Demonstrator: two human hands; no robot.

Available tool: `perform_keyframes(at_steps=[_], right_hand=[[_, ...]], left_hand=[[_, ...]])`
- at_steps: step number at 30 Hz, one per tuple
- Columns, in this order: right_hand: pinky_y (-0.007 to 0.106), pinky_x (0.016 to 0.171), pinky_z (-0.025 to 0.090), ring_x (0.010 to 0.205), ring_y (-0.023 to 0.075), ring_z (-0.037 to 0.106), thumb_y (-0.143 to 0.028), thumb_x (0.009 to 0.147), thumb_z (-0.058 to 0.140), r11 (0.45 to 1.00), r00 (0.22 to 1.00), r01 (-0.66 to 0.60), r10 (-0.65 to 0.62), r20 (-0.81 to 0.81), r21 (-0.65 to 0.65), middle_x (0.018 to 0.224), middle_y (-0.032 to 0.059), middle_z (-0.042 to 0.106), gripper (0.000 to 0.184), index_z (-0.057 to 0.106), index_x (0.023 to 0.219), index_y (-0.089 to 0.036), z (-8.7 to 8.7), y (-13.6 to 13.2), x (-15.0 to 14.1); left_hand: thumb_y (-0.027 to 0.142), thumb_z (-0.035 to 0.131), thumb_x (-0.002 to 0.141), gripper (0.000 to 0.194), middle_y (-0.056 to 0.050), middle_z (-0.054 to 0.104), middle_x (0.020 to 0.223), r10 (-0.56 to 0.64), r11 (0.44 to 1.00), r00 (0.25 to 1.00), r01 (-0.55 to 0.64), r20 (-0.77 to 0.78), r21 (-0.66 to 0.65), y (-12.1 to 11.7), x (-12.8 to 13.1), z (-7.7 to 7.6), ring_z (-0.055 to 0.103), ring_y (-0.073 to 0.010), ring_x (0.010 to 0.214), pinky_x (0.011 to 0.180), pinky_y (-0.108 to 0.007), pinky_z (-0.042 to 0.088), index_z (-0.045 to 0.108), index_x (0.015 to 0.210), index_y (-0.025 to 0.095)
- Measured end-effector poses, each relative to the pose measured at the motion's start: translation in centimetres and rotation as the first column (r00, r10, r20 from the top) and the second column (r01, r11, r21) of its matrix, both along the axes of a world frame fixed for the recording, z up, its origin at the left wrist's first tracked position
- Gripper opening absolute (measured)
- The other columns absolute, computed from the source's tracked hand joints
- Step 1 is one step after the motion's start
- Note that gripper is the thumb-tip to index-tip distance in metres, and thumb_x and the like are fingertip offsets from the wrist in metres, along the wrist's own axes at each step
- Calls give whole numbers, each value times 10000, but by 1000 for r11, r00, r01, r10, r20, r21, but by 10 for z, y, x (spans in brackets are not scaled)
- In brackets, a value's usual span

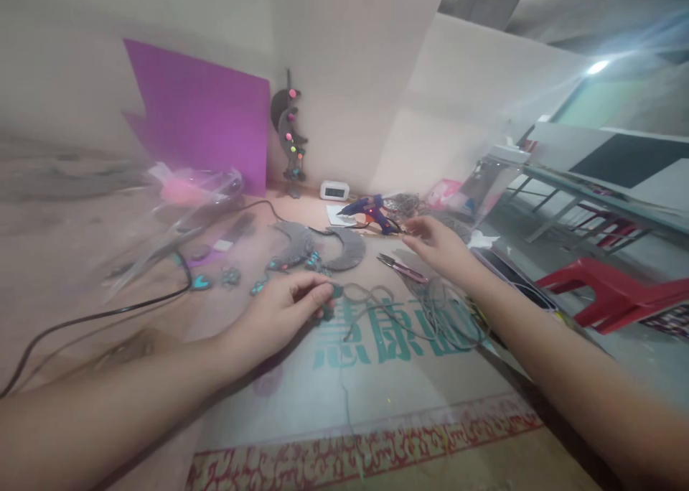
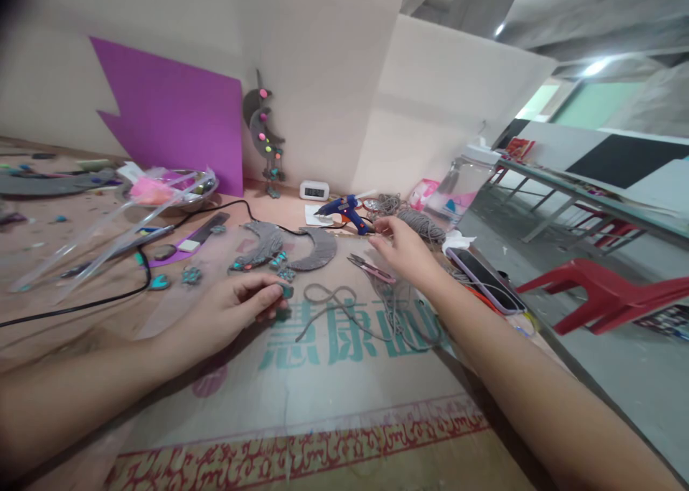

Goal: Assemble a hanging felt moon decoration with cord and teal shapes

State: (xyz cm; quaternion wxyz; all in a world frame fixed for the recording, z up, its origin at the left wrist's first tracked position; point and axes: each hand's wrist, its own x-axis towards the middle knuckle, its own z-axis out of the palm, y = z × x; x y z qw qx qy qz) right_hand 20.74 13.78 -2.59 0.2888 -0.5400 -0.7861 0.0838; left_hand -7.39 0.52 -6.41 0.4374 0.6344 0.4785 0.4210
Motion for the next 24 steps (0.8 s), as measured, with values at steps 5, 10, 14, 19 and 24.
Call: perform_keyframes(at_steps=[5,10,14,19,24], right_hand=[[459,962,519,1116,310,668,-377,809,729,989,1000,-5,4,-11,-149,1320,195,648,604,573,1331,-119,-2,57,-14],[398,912,537,1011,273,701,-450,806,730,979,1000,-21,20,-9,-205,1122,129,745,474,683,1170,-151,-10,87,-45],[398,897,533,996,303,700,-402,781,745,973,996,88,-87,14,-213,1000,143,754,365,712,1016,-125,-17,94,-67],[351,851,542,950,284,709,-297,784,730,967,990,131,-141,-31,-216,910,117,759,231,708,940,-128,-13,92,-73],[323,778,557,855,255,721,-242,810,701,970,985,69,-103,-136,-234,880,132,770,159,716,905,-116,0,80,-65]], left_hand=[[427,577,869,289,-21,650,724,21,1000,998,-20,-56,20,1,-1,3,573,-148,667,642,-264,460,698,793,175],[420,597,850,268,-13,644,703,24,1000,999,-25,-36,-12,1,-1,5,570,-151,656,657,-276,470,697,799,177],[409,554,880,286,-4,612,661,26,1000,999,-26,-27,5,1,0,5,557,-144,636,649,-270,468,661,752,177],[404,543,905,309,1,607,664,10,1000,1000,-9,-20,24,1,-2,5,560,-140,651,668,-266,470,630,714,178],[389,540,919,292,7,600,684,-1,1000,1000,1,-15,7,1,-2,2,550,-133,666,680,-262,456,628,740,175]])
